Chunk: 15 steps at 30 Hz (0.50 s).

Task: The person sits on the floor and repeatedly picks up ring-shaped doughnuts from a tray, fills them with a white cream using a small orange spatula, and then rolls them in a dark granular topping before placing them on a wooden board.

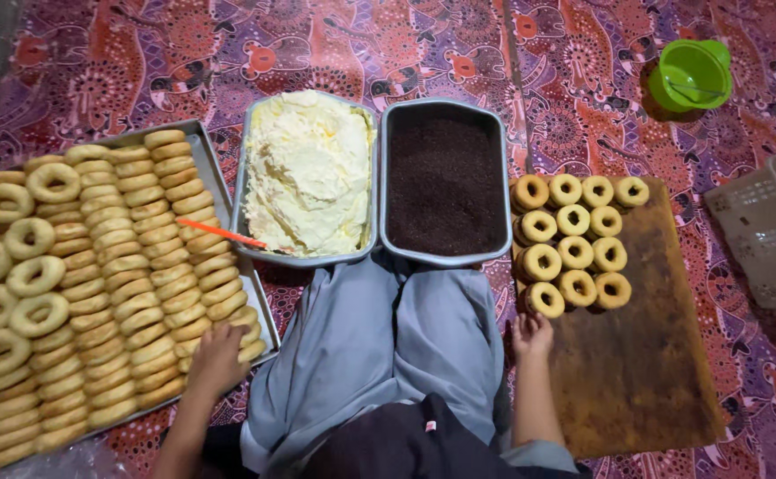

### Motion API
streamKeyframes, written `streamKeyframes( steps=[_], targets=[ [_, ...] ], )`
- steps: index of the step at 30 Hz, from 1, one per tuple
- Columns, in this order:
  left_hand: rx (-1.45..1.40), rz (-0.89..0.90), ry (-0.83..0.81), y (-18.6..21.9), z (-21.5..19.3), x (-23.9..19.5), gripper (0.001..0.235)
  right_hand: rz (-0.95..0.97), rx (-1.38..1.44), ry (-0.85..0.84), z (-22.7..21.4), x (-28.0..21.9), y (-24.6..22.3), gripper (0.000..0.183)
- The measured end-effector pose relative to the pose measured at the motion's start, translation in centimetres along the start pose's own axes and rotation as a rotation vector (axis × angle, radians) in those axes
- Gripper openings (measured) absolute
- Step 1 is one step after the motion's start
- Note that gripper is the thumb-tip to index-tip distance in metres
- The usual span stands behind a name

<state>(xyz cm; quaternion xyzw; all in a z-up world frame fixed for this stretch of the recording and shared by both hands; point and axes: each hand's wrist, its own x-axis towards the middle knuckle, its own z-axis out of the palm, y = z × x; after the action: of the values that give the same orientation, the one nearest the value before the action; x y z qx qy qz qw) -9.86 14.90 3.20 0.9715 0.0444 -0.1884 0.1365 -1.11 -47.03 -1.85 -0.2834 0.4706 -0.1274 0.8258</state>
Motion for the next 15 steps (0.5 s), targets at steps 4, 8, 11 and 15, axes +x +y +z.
streamKeyframes(
  steps=[4, 8, 11, 15],
  targets=[
    [0.079, 0.074, 0.216, 1.0, 0.2, -0.3, 0.054, 0.01, -0.168, 0.033, 0.6, 0.3, -1.1, 0.034],
    [0.033, -0.07, 0.284, 2.2, 0.5, 0.5, 0.037, 0.041, -0.187, 0.01, 0.0, -0.2, -0.2, 0.031],
    [-0.083, -0.223, 0.206, 2.6, 0.5, 1.6, 0.036, -0.073, -0.205, -0.028, 0.1, -0.5, 1.6, 0.028],
    [-0.182, -0.291, 0.035, 2.2, 1.5, 2.6, 0.047, -0.515, -0.374, -0.064, 1.4, -2.5, 4.6, 0.03]
  ],
)
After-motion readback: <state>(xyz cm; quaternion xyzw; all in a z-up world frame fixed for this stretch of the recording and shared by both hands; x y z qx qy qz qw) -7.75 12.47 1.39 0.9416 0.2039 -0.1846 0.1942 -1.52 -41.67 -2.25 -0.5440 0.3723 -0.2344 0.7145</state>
